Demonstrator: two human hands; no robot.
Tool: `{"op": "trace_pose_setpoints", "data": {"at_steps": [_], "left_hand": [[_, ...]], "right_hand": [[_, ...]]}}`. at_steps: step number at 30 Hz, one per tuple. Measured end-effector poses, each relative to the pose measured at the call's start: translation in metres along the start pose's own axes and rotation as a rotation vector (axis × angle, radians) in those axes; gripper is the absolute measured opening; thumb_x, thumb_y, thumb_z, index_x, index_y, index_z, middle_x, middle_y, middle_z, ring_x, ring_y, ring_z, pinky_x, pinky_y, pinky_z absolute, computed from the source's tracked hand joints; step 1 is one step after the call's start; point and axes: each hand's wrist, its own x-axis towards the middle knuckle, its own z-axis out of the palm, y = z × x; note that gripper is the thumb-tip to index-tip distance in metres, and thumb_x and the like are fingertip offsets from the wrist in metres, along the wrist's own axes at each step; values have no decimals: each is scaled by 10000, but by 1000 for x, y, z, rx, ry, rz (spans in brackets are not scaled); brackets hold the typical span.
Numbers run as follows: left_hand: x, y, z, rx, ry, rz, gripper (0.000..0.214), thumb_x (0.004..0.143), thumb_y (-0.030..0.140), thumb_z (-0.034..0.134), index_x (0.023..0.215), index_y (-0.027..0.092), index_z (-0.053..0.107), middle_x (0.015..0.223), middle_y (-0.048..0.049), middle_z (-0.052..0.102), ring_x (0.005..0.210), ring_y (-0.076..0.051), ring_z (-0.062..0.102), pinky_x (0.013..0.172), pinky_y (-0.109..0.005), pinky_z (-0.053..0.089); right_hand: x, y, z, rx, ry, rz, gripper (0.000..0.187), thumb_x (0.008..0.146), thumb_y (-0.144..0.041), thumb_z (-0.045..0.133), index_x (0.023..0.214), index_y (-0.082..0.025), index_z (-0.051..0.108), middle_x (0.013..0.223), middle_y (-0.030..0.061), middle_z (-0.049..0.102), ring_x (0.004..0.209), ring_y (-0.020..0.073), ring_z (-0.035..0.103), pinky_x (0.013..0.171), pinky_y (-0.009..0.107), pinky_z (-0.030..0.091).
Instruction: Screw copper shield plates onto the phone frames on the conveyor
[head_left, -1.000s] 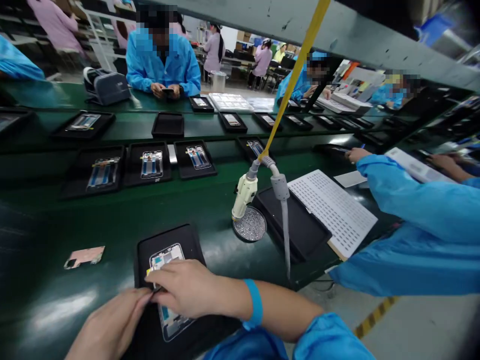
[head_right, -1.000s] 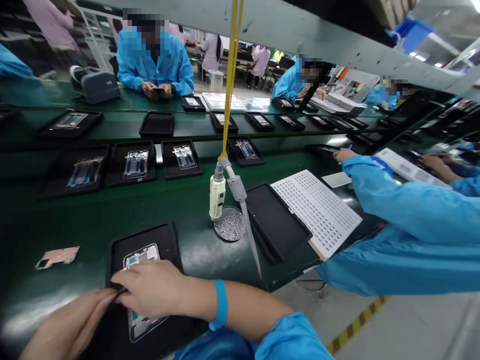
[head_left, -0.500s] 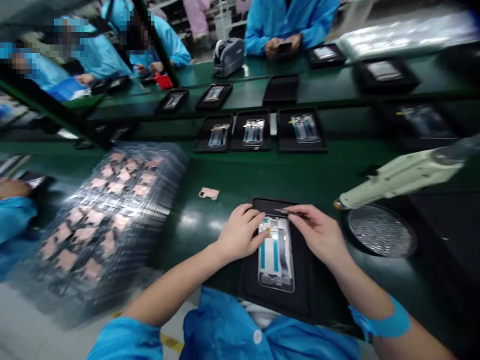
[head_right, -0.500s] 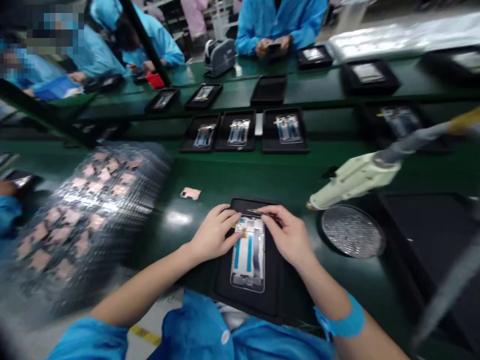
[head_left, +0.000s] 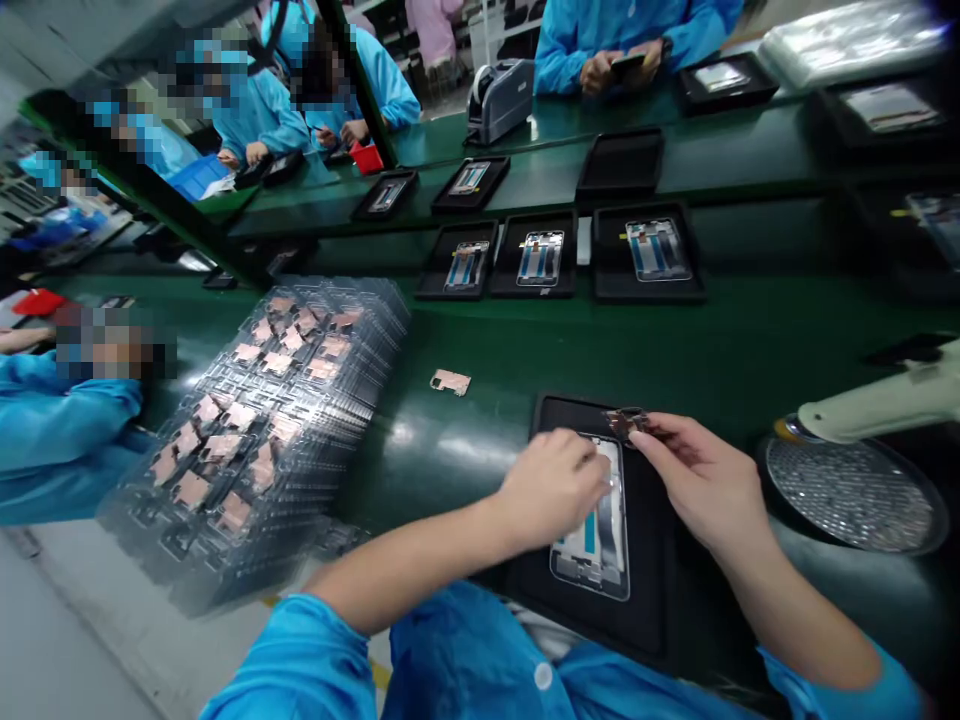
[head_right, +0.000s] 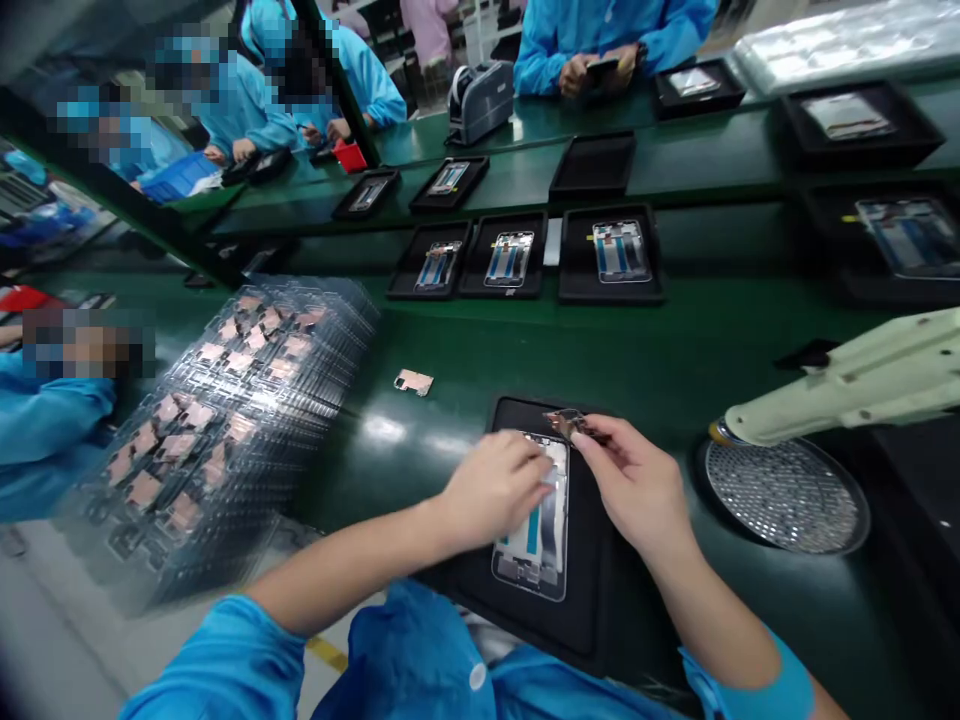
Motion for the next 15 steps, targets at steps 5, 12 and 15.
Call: {"op": "trace_pose_setpoints", "data": {"at_steps": [5,12,15], "left_hand": [[-21,31,8,82,74,23,377,1063,194,404,1387,70,554,1399,-163,606,1355,-272,540,1168,-365,397],[-32,38,4,-15,84,2,338,1083,215,377,1308,114,608,1328,-106,650,1243,-238,581,1013,-340,512],[-42,40,6,-11,104,12,330,1077,213,404,1314,117,612,1388,-104,620,1327,-246,528,1074,-340,480]], "right_hand": [[-2,2,-3,-39,-72,-17,470,848,-661,719,1023,-225,744,969,57,737,835,222,707,786,332,611],[-3,-4,-4,-177,-288,-284,297,1008,-501,579,1039,-260,749,1023,20,734,908,195,711,811,295,592],[-1,-8,-1,-201,-354,-408,235,1037,-394,547,1043,-258,739,1012,13,725,913,177,703,803,289,583]]}}
